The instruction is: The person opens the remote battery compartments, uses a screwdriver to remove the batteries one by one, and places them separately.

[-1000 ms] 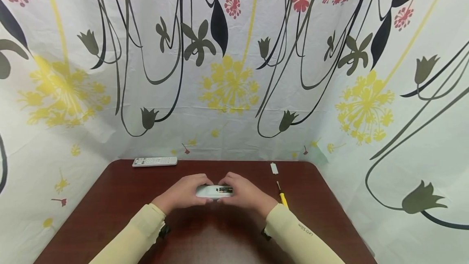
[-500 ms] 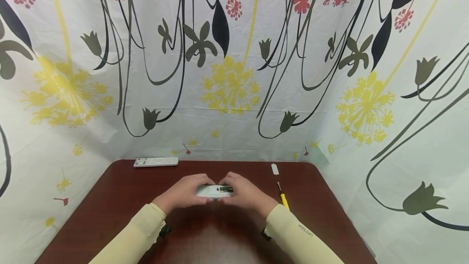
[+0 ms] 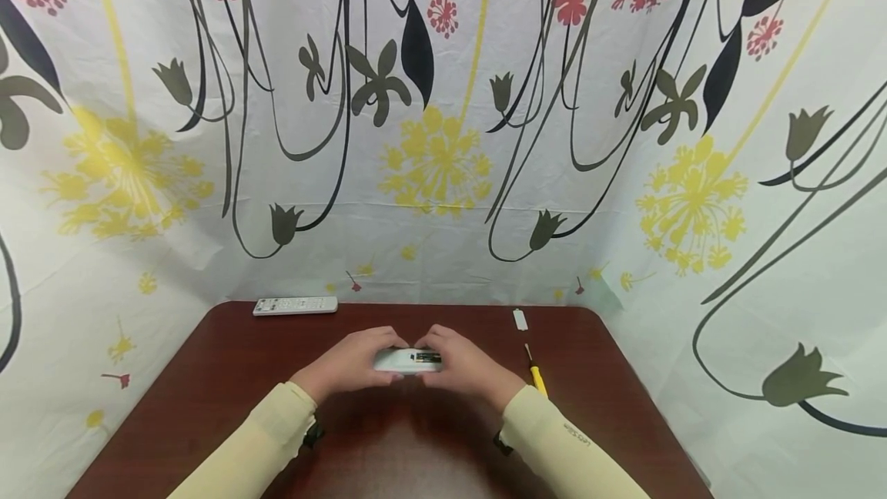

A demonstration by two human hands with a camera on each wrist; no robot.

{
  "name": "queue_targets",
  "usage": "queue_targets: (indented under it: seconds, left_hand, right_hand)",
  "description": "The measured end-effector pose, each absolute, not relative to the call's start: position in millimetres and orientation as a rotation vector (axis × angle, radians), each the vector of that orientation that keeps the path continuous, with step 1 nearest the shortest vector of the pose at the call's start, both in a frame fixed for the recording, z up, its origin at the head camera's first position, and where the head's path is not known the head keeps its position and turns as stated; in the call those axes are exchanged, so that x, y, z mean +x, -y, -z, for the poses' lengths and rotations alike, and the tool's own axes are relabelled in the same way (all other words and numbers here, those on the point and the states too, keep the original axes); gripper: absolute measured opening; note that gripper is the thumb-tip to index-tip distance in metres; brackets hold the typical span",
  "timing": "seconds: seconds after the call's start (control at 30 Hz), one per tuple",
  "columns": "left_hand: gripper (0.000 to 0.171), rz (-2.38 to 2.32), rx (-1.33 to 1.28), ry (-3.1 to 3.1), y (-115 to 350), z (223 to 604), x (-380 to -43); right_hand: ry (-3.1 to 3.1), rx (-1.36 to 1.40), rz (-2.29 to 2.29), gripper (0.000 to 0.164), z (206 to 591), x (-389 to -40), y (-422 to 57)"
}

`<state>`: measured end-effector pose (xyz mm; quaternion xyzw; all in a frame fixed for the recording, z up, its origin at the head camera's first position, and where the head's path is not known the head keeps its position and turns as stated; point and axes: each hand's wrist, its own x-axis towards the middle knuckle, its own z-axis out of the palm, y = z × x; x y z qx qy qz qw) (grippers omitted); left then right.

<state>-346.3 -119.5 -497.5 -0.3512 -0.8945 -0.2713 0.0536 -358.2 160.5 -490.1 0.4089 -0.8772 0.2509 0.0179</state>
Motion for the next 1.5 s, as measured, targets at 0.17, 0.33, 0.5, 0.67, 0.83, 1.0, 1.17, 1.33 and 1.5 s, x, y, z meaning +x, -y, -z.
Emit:
queue_targets:
  seconds: [0.17,0.33,0.5,0.67,0.83,1.0,1.17,1.33,1.5]
  left_hand:
    - [0.039,0.779,-1.04,2.75,118,499,-351]
    - [0.04,0.725,-1.028,2.771,116,502,-358]
    - [0.043,0.663,-1.015,2.802,116,507,-369]
    - [0.046,0.611,-0.988,2.818,115,510,-376]
    - [0.046,0.601,-0.965,2.835,114,511,-382]
    - [0.046,0.598,-0.952,2.847,114,515,-388]
    - [0.045,0.6,-0.963,2.853,113,518,-395]
    - [0.042,0.577,-0.964,2.863,111,520,-401]
    - [0.041,0.594,-0.958,2.874,111,523,-405]
  right_hand:
    - [2.728,1.255,-0.764,0.038,495,-364,-160]
    - [2.722,1.245,-0.722,0.041,501,-374,-159]
    - [2.714,1.237,-0.67,0.043,507,-385,-158]
    - [2.737,1.212,-0.669,0.043,511,-394,-159]
    - [2.769,1.181,-0.677,0.042,512,-400,-159]
    - [2.795,1.156,-0.675,0.039,515,-407,-160]
    - [2.81,1.148,-0.683,0.039,517,-414,-159]
    - [2.804,1.143,-0.707,0.039,518,-418,-159]
    - [2.837,1.123,-0.738,0.039,523,-423,-158]
